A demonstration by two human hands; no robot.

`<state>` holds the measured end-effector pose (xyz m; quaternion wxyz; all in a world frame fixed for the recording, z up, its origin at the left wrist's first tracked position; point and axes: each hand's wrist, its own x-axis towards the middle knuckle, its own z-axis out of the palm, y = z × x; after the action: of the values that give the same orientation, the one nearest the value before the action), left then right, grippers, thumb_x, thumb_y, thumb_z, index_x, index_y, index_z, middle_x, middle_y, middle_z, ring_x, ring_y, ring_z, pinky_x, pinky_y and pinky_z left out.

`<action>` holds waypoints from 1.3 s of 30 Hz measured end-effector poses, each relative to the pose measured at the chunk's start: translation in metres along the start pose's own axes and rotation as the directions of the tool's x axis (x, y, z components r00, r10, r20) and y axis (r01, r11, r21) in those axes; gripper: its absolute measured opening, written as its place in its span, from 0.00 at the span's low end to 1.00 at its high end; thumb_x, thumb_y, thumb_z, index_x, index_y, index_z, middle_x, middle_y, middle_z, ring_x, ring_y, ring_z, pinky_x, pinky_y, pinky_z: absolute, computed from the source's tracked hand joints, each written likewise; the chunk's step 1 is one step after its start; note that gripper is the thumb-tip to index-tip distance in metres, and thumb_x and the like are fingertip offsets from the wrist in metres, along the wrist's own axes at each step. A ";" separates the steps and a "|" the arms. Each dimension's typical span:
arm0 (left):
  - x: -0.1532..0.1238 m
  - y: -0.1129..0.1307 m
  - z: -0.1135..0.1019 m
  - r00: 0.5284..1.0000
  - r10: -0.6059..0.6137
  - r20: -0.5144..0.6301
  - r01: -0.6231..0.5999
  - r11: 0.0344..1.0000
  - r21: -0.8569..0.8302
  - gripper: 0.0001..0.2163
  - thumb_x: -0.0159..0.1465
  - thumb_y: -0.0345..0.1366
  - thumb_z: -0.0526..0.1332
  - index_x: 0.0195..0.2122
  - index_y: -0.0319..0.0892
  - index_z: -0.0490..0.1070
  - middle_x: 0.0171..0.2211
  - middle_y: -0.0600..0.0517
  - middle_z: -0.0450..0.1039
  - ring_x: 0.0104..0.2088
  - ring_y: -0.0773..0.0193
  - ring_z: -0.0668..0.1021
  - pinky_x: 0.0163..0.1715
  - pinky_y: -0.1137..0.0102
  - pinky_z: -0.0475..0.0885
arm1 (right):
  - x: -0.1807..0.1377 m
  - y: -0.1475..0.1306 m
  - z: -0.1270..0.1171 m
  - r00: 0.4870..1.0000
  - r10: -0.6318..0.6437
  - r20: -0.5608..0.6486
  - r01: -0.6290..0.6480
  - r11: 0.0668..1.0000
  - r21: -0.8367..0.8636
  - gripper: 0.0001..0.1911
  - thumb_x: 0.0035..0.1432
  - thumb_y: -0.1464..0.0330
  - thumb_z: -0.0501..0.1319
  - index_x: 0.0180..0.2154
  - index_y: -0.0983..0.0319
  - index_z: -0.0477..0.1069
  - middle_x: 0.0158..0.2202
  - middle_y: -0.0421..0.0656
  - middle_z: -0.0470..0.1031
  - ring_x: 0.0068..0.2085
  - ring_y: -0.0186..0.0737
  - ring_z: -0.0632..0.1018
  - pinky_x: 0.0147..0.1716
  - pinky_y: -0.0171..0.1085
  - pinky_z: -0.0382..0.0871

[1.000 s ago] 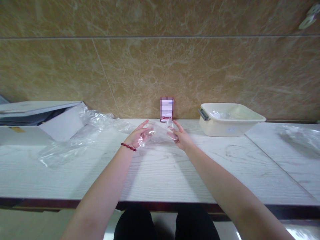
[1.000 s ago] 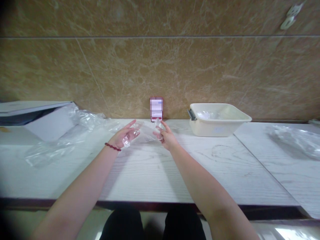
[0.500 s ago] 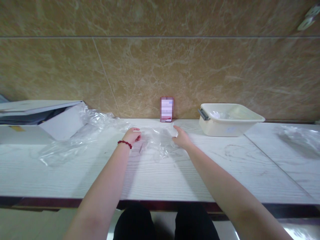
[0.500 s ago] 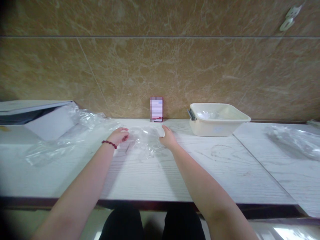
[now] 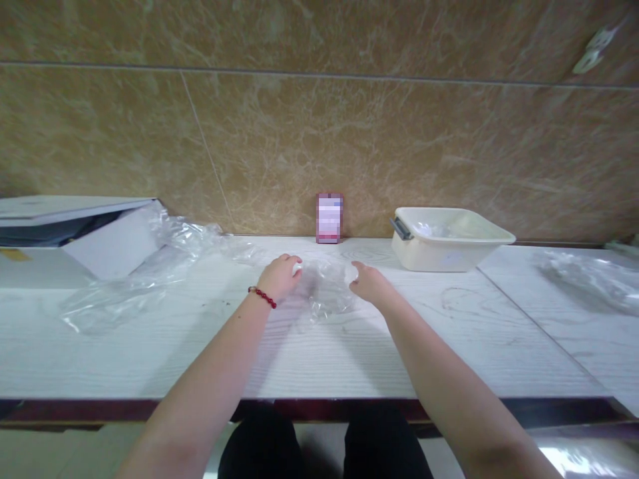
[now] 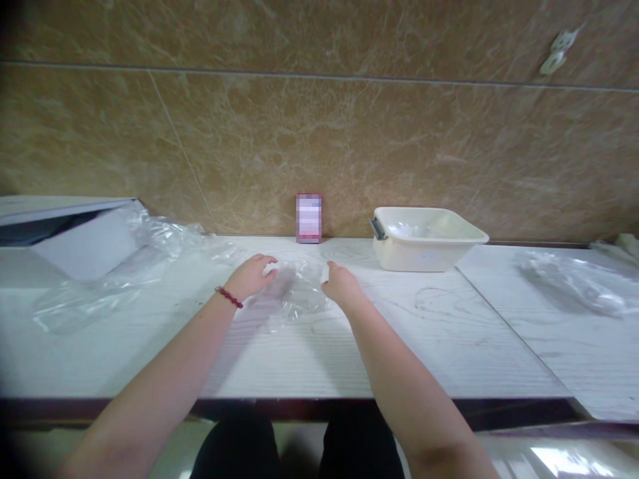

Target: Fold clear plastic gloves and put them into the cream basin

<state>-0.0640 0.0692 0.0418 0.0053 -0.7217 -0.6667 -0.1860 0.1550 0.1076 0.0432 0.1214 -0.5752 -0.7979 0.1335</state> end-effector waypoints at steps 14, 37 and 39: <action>-0.023 0.061 0.006 0.993 0.074 -0.089 -0.087 0.984 -0.155 0.14 0.55 0.30 0.49 0.41 0.40 0.67 0.40 0.46 0.69 0.41 0.60 0.71 0.41 0.66 0.63 | -0.005 -0.021 -0.010 0.994 0.000 0.111 -0.097 0.496 0.863 0.15 0.48 0.73 0.45 0.39 0.62 0.61 0.34 0.44 0.71 0.21 0.29 0.72 0.18 0.29 0.64; -0.010 0.020 -0.027 0.977 -0.201 0.074 0.172 0.526 -0.833 0.19 0.54 0.45 0.53 0.41 0.39 0.69 0.38 0.46 0.71 0.35 0.63 0.73 0.20 0.77 0.60 | 0.014 -0.001 0.002 0.979 0.092 -0.180 0.098 0.562 0.822 0.05 0.45 0.74 0.52 0.28 0.63 0.64 0.26 0.38 0.65 0.28 0.27 0.69 0.24 0.29 0.73; -0.011 0.020 -0.028 0.978 -0.193 0.077 0.166 0.501 -0.849 0.19 0.54 0.45 0.53 0.42 0.38 0.68 0.39 0.44 0.70 0.35 0.63 0.74 0.18 0.78 0.59 | 0.012 -0.004 0.000 0.981 0.078 -0.177 0.113 0.514 0.850 0.05 0.45 0.75 0.52 0.28 0.63 0.62 0.25 0.36 0.65 0.28 0.26 0.69 0.27 0.29 0.72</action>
<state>-0.0527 0.0496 0.0696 -0.3579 -0.5562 -0.5613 -0.4974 0.1476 0.1179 0.0448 0.4670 -0.4425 -0.6180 0.4519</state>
